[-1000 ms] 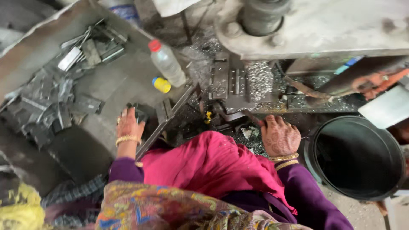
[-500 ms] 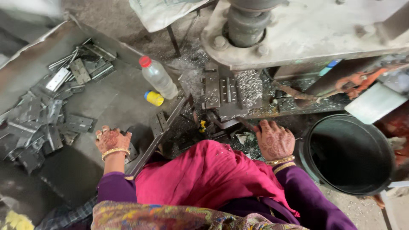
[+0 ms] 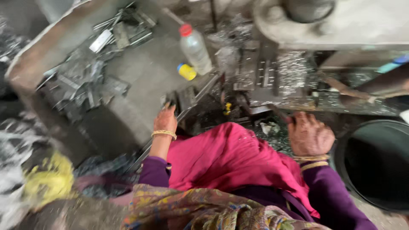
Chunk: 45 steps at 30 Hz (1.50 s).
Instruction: The person picks up metal hinge pieces from a tray and places them into a press machine, using a metal rod to clear scrap and adjust the placement.
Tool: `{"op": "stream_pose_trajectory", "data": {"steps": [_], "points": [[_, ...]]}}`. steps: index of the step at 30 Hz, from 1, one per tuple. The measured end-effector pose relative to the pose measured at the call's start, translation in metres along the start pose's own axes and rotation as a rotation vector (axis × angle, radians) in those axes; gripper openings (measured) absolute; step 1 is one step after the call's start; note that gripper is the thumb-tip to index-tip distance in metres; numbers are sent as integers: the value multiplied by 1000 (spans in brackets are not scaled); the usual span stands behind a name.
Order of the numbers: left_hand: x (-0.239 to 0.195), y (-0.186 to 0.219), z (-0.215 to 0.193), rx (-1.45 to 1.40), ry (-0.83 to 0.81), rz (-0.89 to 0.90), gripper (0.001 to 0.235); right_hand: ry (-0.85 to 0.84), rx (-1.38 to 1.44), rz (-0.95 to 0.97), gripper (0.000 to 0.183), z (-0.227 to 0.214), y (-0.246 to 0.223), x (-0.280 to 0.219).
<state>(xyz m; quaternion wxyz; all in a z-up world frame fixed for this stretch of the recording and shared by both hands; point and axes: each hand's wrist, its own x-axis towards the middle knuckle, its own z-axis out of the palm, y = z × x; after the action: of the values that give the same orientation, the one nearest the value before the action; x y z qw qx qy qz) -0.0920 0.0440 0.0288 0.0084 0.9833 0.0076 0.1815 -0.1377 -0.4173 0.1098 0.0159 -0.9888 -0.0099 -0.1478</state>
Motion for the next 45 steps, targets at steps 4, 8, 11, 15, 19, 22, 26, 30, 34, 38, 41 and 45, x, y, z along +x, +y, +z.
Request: {"op": "stream_pose_trajectory", "data": {"steps": [4, 8, 11, 15, 19, 22, 26, 30, 34, 38, 41, 45], "points": [[45, 72, -33, -56, -159, -138, 45, 21, 75, 31, 25, 0, 0, 5], [86, 203, -46, -290, -42, 176, 44, 3, 131, 50, 24, 0, -3, 6], [102, 283, -18, -212, -96, 323, 50, 1, 143, 42, 26, -5, -6, 4], [85, 316, 20, -200, -185, 214, 64, 2, 168, 45, 26, -14, -1, 10], [33, 282, 31, -55, 95, 440, 55, -16, 154, 51, 26, -8, -5, 10], [26, 281, 14, -13, 135, 450, 31, -79, 154, 74, 25, -3, -2, 4], [65, 261, -43, -187, -17, 190, 30, -63, 141, 59, 27, -6, -4, 3], [89, 166, -95, -280, -160, -233, 26, -10, 126, 34, 31, -7, -2, 7], [84, 76, -74, 138, 50, -350, 23, -66, 116, 52, 29, -6, -4, 2], [45, 64, -14, 63, 166, -118, 63, -117, 155, 89, 24, -4, -3, 9], [26, 72, 17, 164, -61, 8, 49, -80, 130, 98, 26, 2, 1, 0], [47, 68, -9, 5, -282, -268, 42, -89, 132, 105, 30, 8, -7, 4]]}}
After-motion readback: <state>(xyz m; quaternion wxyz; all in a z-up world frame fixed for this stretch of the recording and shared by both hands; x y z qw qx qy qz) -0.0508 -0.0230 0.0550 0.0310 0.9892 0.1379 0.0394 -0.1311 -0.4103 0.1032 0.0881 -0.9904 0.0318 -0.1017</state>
